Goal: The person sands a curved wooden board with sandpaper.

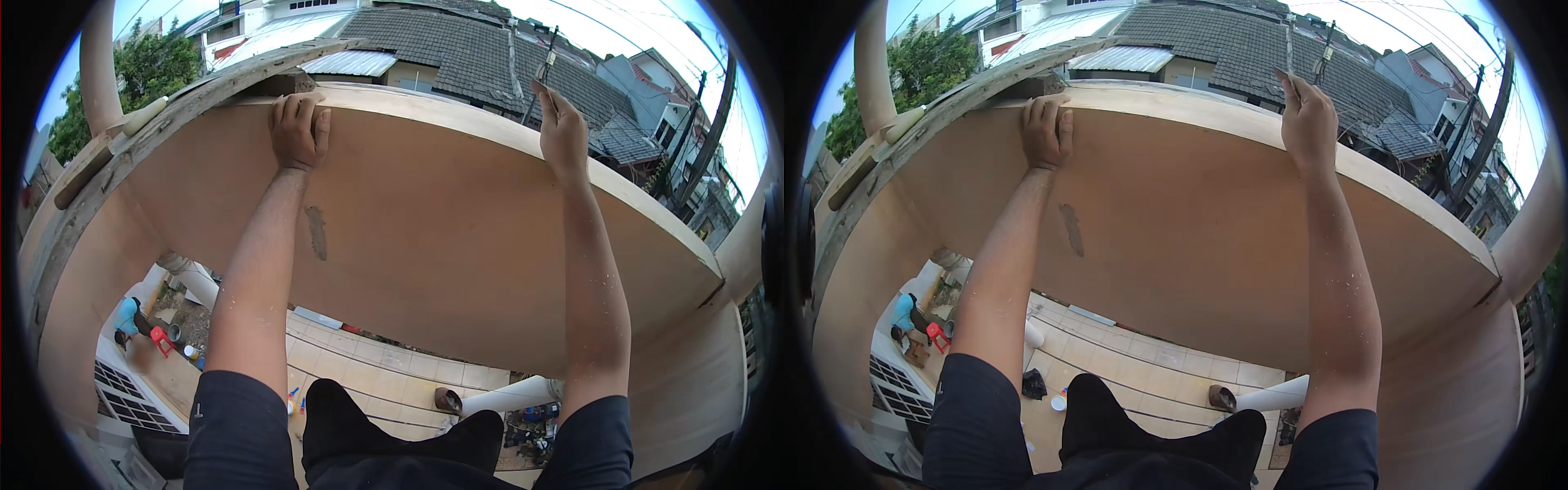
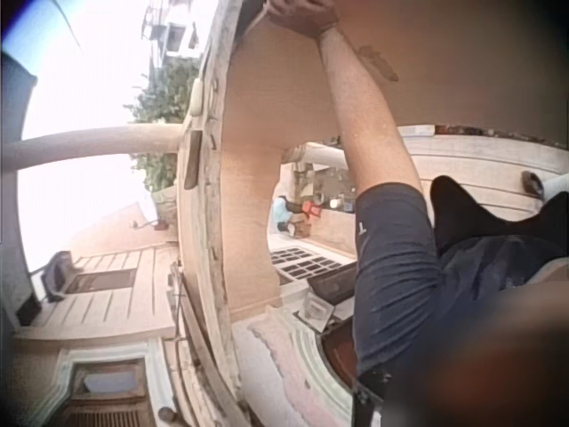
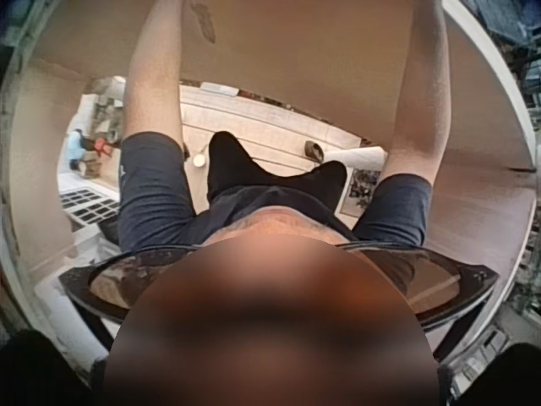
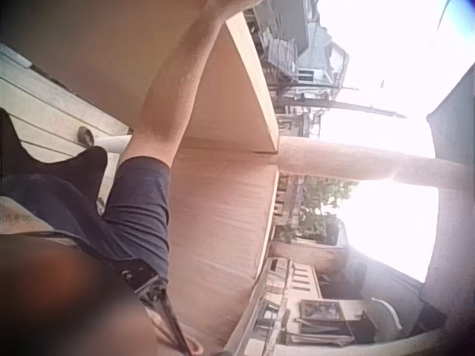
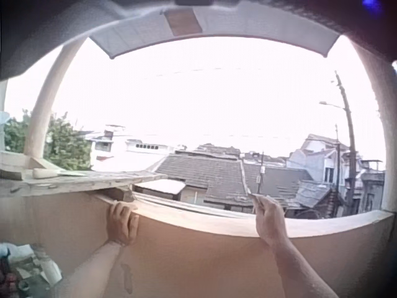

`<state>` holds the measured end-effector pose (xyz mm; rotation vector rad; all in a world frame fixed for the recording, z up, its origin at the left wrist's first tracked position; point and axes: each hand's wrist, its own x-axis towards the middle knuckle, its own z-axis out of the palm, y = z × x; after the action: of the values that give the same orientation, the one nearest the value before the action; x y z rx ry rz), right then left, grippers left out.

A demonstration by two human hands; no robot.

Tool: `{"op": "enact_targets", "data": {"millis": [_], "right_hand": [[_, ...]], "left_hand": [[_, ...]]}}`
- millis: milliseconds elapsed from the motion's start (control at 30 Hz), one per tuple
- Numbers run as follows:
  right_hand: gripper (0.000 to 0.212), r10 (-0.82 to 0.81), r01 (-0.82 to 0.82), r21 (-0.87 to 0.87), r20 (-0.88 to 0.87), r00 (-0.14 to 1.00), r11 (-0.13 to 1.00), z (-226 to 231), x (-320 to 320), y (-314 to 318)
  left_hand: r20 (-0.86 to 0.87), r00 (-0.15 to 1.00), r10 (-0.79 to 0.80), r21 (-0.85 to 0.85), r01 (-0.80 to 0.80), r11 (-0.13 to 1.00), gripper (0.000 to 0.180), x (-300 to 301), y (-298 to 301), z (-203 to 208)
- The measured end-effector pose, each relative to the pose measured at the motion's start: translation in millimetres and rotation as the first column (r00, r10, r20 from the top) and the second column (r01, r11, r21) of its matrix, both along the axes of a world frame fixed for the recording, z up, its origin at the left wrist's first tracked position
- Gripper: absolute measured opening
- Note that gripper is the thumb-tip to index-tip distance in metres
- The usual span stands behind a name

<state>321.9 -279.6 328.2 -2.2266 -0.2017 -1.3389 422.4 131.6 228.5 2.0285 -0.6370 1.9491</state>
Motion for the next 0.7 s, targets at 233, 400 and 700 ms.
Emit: {"op": "enact_targets", "data": {"millis": [233,400,700], "right_hand": [[0.032,-0.266,0.280,-0.139,0.112,0.958,0.950,-9,13,4],[0.036,-0.207,0.206,-0.107,-0.002,0.978,0.973,-8,7,-4],[0.028,-0.248,0.240,-0.087,-0.085,0.965,0.967,-7,3,9]], "left_hand": [[-0.091,0.981,0.170,0.154,-0.155,0.976,0.067,-52,-61,-28],[-0.132,0.989,0.073,0.438,-0.008,0.899,0.076,-86,-91,-31],[-0.271,0.941,0.203,0.409,-0.078,0.909,0.091,-66,-74,-23]]}}
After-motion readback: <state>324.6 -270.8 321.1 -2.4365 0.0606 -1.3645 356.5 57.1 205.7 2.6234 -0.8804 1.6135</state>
